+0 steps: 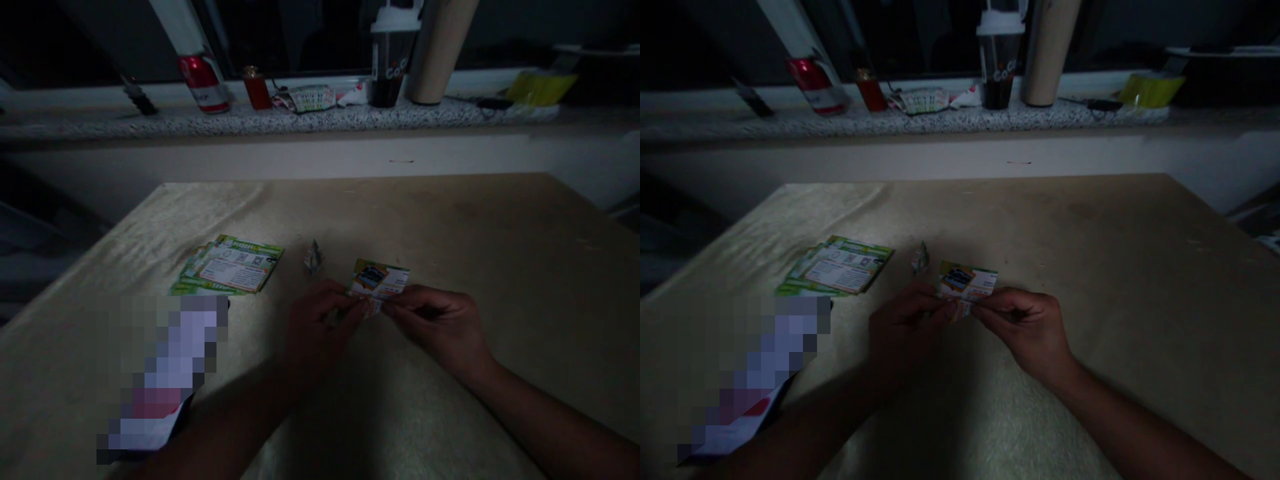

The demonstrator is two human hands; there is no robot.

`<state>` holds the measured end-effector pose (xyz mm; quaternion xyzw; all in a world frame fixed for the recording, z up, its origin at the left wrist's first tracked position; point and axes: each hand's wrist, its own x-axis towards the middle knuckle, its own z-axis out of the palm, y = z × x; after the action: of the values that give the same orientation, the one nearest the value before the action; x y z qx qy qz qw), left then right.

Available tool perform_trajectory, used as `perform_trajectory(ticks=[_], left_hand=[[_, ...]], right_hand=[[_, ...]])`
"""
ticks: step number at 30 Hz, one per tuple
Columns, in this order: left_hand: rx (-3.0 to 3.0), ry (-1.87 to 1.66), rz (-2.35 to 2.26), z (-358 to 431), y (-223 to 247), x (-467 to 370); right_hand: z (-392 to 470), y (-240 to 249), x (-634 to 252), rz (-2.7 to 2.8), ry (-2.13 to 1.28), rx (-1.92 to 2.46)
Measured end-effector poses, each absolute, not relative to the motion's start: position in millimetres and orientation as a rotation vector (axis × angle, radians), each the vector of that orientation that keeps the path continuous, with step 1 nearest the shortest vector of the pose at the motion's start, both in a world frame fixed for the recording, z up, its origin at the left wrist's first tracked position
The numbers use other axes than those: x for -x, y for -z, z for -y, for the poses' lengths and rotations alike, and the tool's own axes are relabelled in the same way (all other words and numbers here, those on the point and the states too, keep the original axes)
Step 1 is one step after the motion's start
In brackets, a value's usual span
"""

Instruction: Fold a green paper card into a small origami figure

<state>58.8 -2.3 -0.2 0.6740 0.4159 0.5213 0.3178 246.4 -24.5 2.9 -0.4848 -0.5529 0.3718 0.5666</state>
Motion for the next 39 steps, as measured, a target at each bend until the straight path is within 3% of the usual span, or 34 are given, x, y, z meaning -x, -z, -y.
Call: perform_trajectory(ticks=[7,14,24,39], left_hand=[[-1.831,-1.479,-1.086,7.3,-3.3,-59.9],[-1.884,-1.542,-1.061,9.4,-3.0,-56.6],[-1.898,-1.557,-1.045,10.6,-7.9,-59.0],[-2.163,-1.604,-0.987,7.7,-2.0,-53.7]], right_hand=[[29.5,-5.7,-240.9,1.162,-0.904,1.115],[34.2,-6.7,-238.7,1.137,-1.213,1.097],[33.1,10.9,-245.0,1.047,-1.329,1.034],[31.5,-3.0,-239.5,0.729,-1.612,0.886]])
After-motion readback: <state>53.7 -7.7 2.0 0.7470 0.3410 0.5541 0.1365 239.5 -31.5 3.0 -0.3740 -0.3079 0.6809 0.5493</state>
